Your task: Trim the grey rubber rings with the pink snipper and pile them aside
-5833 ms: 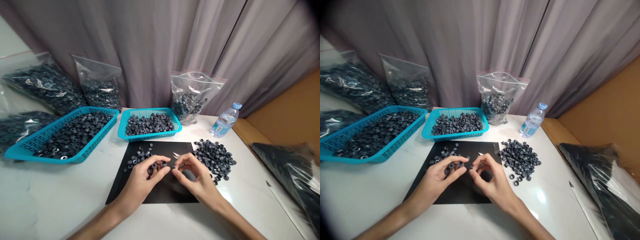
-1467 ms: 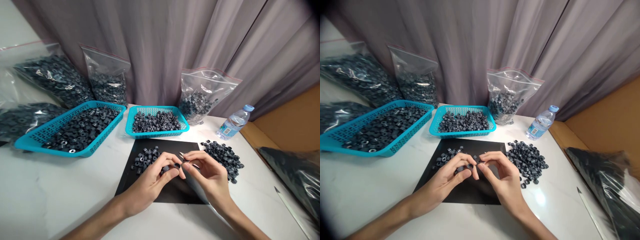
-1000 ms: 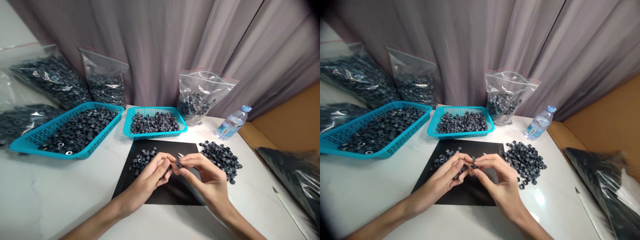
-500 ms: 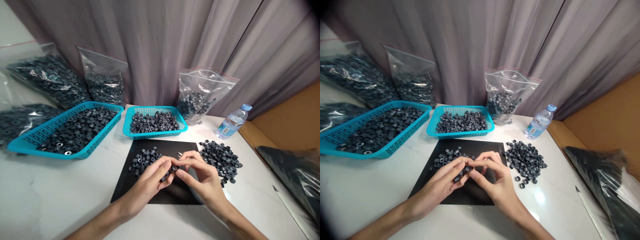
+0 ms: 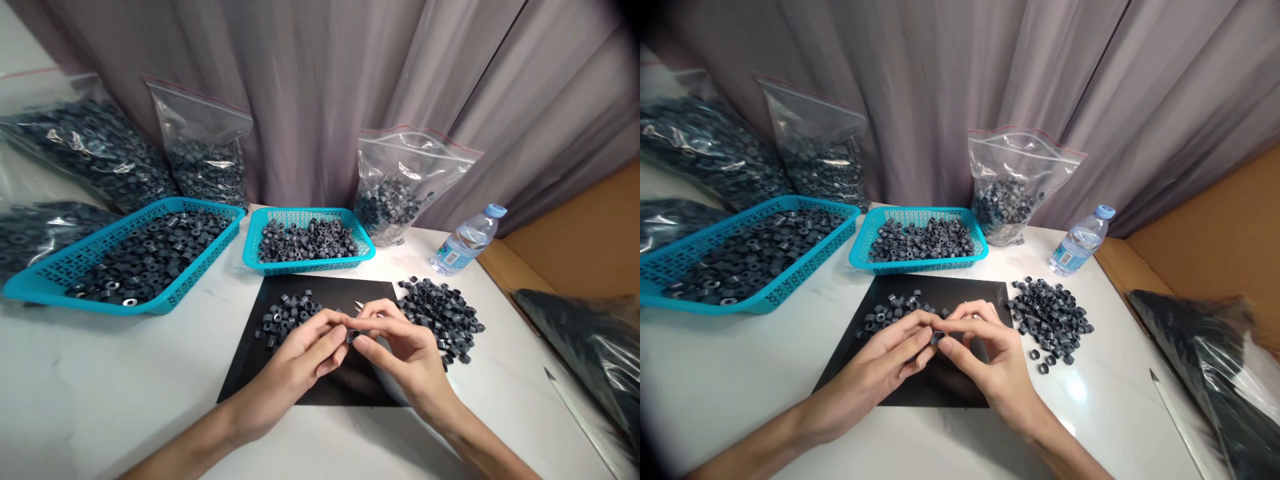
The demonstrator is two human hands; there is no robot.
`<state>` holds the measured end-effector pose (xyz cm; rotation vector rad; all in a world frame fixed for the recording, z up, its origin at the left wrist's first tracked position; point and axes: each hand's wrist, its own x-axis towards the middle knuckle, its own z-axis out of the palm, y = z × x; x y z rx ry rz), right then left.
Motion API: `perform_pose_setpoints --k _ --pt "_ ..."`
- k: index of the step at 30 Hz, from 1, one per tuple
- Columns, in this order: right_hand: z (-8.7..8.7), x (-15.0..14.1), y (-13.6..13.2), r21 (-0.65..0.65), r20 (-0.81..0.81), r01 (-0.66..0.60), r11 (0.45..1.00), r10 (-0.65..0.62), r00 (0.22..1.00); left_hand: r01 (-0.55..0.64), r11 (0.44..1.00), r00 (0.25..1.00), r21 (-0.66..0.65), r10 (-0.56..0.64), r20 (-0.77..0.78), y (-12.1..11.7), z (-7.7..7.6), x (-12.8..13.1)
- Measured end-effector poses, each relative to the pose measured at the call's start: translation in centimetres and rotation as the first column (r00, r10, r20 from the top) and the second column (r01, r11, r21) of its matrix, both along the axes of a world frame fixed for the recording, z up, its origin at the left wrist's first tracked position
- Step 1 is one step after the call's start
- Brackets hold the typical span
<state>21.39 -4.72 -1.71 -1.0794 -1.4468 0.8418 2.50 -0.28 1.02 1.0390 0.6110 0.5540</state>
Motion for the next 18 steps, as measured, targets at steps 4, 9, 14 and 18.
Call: perform_pose_setpoints --k 4,9,14,18 --pt "0.2 0.1 -0.1 -0.016 0.019 -0.012 1.0 0.013 1.0 -0.011 0.999 1.0 -0.032 0.012 0.019 -0.1 0.1 0.2" --pt "-0.1 0.1 0.0 -0.026 0.115 0.007 1.0 -0.004 0.993 -0.116 0.985 0.993 -0.128 0.118 0.014 0.4 0.4 0.2" --pt "-1.7 0.1 1.2 0.082 0.441 0.087 0.993 -0.114 0.89 -0.277 0.958 0.959 -0.073 0.271 -0.083 2.2 1.0 -0.7" --pt "-3.1 0.1 2.6 0.095 0.595 0.006 0.995 -0.061 0.801 -0.366 0.93 0.927 -0.033 0.36 -0.107 3.8 0.9 -1.1"
